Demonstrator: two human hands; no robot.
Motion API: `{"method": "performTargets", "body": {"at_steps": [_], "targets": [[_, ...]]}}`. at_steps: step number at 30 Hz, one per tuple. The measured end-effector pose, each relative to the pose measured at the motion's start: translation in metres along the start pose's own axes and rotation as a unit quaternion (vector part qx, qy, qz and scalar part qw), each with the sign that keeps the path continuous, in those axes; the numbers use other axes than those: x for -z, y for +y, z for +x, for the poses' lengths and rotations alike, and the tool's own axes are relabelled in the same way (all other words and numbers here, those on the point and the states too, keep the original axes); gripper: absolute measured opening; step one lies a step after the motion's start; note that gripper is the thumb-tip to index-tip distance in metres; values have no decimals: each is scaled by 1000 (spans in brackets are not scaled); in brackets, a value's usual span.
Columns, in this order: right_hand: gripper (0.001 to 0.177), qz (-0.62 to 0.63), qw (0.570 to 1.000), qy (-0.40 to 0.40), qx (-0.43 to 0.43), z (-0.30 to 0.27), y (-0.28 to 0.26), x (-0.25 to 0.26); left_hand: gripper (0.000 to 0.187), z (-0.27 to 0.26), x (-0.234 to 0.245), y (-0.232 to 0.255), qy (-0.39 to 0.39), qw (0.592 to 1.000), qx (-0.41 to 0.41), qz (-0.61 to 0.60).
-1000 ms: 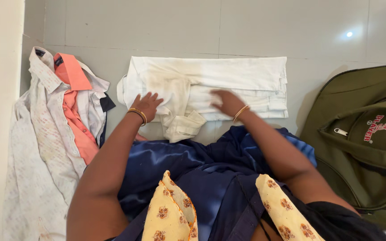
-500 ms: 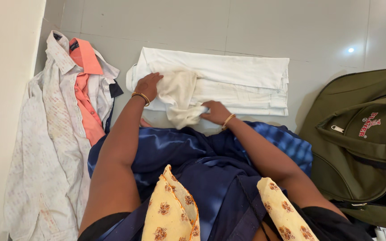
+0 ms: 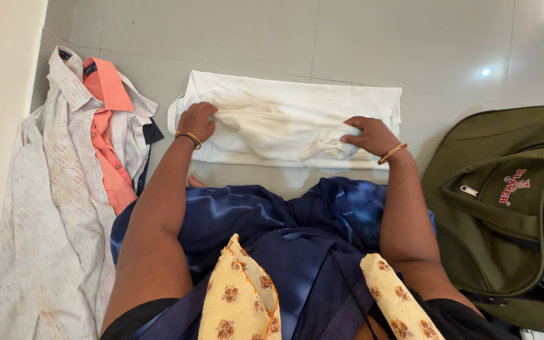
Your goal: The person folds a white long-sleeved shirt on the floor. They smooth the fabric, fold the sleeves inward, fold the sides, and then fold the shirt in half to create a neat rectangular bundle.
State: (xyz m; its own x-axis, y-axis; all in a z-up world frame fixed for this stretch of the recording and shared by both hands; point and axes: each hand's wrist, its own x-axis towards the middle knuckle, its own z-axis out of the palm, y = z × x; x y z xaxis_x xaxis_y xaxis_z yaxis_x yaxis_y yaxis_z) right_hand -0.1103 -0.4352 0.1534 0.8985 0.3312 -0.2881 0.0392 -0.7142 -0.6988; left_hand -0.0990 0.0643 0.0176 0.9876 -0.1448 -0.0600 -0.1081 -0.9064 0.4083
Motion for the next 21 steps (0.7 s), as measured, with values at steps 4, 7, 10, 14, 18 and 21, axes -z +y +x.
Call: {"method": "performTargets", "body": {"at_steps": [4, 7, 10, 14, 18, 21], "targets": [[54, -74, 995, -30, -52, 11, 31, 11, 17, 12, 4, 3, -13, 999, 45, -9], [58, -123, 979, -95, -129, 26, 68, 14, 13, 13, -1, 2, 30, 999, -2, 25], [60, -159, 968, -144, -132, 44, 121, 5, 13, 16, -4, 5, 58, 997, -11, 57], [61, -184, 944, -196, -191, 55, 161, 1, 12, 20, 2, 10, 39, 997, 6, 67], [61, -153, 963, -143, -170, 47, 163, 25, 13, 26, 9, 10, 29, 998, 15, 46], [57, -76, 983, -61, -157, 40, 160, 43, 15, 28, 9, 8, 26, 998, 11, 57]]}}
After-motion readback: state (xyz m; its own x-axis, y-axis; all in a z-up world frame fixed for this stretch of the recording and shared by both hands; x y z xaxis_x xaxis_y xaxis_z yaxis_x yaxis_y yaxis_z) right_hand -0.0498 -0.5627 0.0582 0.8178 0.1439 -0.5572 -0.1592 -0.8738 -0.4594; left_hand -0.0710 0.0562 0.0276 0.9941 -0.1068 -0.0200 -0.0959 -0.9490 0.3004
